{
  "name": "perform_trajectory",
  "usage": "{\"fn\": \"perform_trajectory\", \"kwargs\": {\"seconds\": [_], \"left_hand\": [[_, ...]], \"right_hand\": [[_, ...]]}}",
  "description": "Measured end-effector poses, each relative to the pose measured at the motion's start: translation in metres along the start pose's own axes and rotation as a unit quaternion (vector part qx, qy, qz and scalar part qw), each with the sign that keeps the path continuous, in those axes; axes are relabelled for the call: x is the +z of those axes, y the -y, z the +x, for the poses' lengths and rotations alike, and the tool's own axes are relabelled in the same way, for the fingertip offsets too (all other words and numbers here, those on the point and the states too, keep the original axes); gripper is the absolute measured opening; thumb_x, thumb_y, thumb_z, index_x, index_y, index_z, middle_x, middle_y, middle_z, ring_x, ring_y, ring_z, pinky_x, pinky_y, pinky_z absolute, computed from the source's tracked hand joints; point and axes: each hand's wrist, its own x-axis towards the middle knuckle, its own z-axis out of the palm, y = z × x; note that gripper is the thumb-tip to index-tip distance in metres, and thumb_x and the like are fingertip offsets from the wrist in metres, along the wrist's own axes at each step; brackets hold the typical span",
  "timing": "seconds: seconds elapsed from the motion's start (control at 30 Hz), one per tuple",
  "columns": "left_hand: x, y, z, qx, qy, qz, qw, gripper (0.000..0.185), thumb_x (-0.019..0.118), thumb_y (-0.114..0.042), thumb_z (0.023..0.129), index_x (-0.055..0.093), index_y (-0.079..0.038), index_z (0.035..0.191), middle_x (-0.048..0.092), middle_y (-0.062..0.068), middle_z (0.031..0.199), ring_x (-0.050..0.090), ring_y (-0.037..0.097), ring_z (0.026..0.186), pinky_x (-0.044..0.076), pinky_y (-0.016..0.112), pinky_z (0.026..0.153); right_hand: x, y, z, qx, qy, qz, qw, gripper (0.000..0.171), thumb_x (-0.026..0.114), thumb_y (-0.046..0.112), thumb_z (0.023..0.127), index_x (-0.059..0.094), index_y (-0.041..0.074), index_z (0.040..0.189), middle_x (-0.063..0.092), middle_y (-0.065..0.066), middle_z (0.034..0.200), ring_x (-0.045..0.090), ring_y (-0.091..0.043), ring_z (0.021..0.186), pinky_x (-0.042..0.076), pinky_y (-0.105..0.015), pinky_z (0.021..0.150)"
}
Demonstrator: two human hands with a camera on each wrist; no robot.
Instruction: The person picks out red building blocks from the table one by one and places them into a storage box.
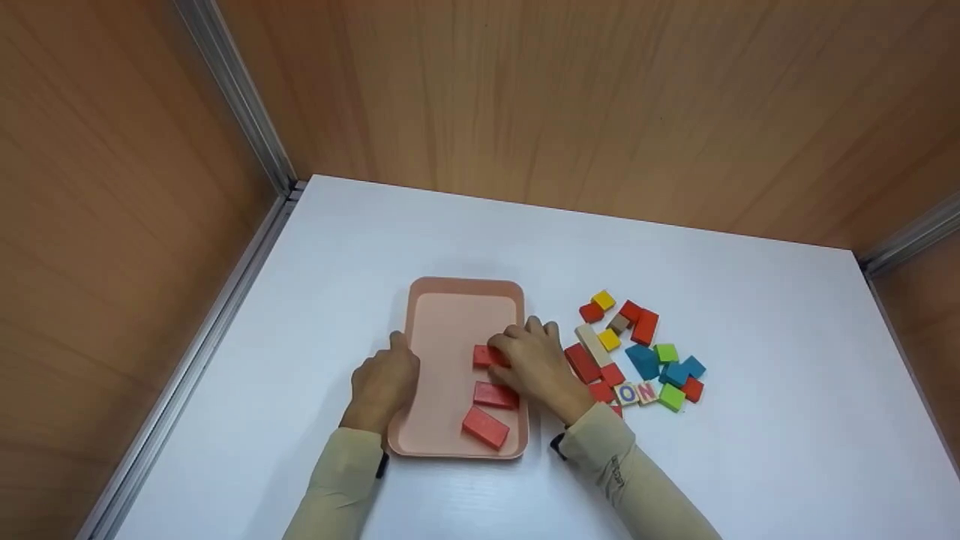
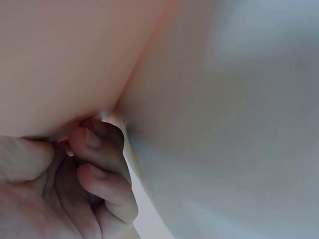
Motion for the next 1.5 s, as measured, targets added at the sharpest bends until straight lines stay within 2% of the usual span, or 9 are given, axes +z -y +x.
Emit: {"fn": "perform_trajectory", "kwargs": {"seconds": [0.27,0.63,0.9,1.1,1.23,1.5], "left_hand": [[0.0,-0.002,0.003,-0.011,-0.002,-0.003,0.9999,0.019,0.035,-0.016,0.107,0.044,0.0,0.111,0.056,0.011,0.067,0.058,0.025,0.054,0.046,0.04,0.051],[-0.001,-0.005,0.004,-0.004,-0.007,-0.005,1.0,0.02,0.037,-0.018,0.106,0.045,0.0,0.113,0.056,0.011,0.068,0.059,0.027,0.057,0.047,0.043,0.054],[0.0,-0.004,0.002,-0.007,-0.004,-0.011,0.9999,0.018,0.034,-0.016,0.106,0.044,-0.002,0.11,0.056,0.01,0.066,0.057,0.025,0.053,0.045,0.039,0.049],[0.001,-0.003,0.003,-0.019,0.008,-0.017,0.9996,0.018,0.032,-0.016,0.107,0.043,-0.002,0.11,0.057,0.011,0.068,0.058,0.025,0.055,0.045,0.039,0.051],[0.001,-0.003,0.004,-0.03,0.015,-0.023,0.9992,0.019,0.032,-0.016,0.107,0.043,-0.002,0.113,0.057,0.011,0.07,0.058,0.026,0.057,0.044,0.04,0.053],[0.001,-0.001,0.002,-0.023,0.014,-0.015,0.9995,0.016,0.035,-0.014,0.107,0.041,-0.001,0.114,0.057,0.012,0.071,0.059,0.026,0.058,0.045,0.041,0.054]], "right_hand": [[0.003,0.0,-0.001,0.017,0.026,-0.007,1.0,0.039,0.079,0.039,0.086,0.073,0.018,0.119,0.067,-0.002,0.108,0.046,-0.023,0.097,0.033,-0.044,0.083],[0.001,-0.003,-0.006,0.013,0.014,0.004,1.0,0.041,0.079,0.038,0.087,0.071,0.016,0.121,0.065,-0.003,0.111,0.047,-0.023,0.098,0.034,-0.044,0.084],[-0.008,-0.007,-0.008,-0.001,-0.012,0.02,1.0,0.039,0.078,0.036,0.088,0.07,0.016,0.121,0.066,-0.002,0.111,0.053,-0.022,0.098,0.036,-0.045,0.085],[-0.018,-0.015,-0.01,0.017,-0.028,0.016,0.999,0.038,0.077,0.032,0.089,0.069,0.018,0.123,0.066,-0.004,0.114,0.055,-0.024,0.101,0.038,-0.047,0.089],[-0.024,-0.024,-0.013,0.031,-0.045,0.007,0.999,0.037,0.076,0.032,0.089,0.069,0.019,0.123,0.067,-0.004,0.115,0.057,-0.026,0.103,0.038,-0.048,0.09],[-0.033,-0.055,-0.023,0.056,-0.078,0.024,0.995,0.038,0.079,0.03,0.088,0.069,0.017,0.122,0.067,-0.005,0.112,0.058,-0.024,0.103,0.036,-0.047,0.089]]}}
